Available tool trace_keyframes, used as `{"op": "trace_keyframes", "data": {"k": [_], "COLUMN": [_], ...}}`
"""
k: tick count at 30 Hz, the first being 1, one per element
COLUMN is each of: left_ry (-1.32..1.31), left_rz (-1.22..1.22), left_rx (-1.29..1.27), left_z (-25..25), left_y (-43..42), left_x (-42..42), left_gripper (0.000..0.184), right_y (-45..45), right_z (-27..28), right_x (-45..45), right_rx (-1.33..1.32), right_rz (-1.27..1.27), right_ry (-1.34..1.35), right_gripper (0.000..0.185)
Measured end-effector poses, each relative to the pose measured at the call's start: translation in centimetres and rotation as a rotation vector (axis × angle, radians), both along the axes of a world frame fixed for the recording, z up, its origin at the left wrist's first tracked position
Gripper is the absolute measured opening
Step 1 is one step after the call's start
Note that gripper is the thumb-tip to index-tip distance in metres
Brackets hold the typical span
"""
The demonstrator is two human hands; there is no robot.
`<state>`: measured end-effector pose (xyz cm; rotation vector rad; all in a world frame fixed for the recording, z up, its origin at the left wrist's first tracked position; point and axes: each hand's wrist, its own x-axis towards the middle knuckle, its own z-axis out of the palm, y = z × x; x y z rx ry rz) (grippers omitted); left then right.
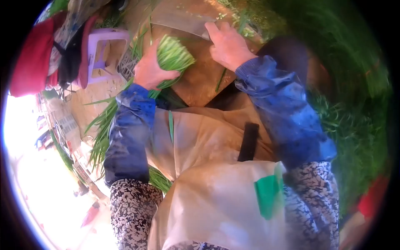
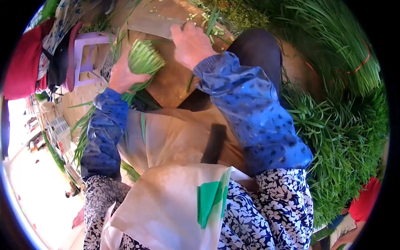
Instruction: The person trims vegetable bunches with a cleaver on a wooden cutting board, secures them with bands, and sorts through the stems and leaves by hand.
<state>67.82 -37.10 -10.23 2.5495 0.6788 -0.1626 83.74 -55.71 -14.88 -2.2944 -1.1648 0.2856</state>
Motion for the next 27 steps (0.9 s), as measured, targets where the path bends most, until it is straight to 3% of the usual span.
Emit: {"op": "trace_keyframes", "data": {"k": [4,6,14,24,27], "left_ry": [-0.044,-0.026,-0.016,-0.034,-0.012], "left_rz": [0.008,0.011,0.013,0.009,0.027], "left_rx": [-0.102,-0.053,-0.141,-0.163,-0.127], "left_z": [-0.3,0.1,0.5,0.2,0.4], "left_y": [1.4,1.0,1.1,1.2,1.3], "left_x": [-0.3,-0.1,0.0,0.4,0.8], "left_gripper": [0.104,0.103,0.097,0.098,0.107], "right_y": [0.3,-1.8,-3.3,0.8,2.4], "right_z": [0.6,3.0,6.7,4.1,2.6], "right_x": [1.6,2.0,-1.8,-2.3,-2.5], "right_rx": [0.106,0.119,0.081,0.007,-0.044], "right_rz": [-0.100,0.011,0.076,0.105,0.042], "right_ry": [0.318,0.618,0.458,0.472,0.373], "right_gripper": [0.032,0.023,0.021,0.023,0.023]}}
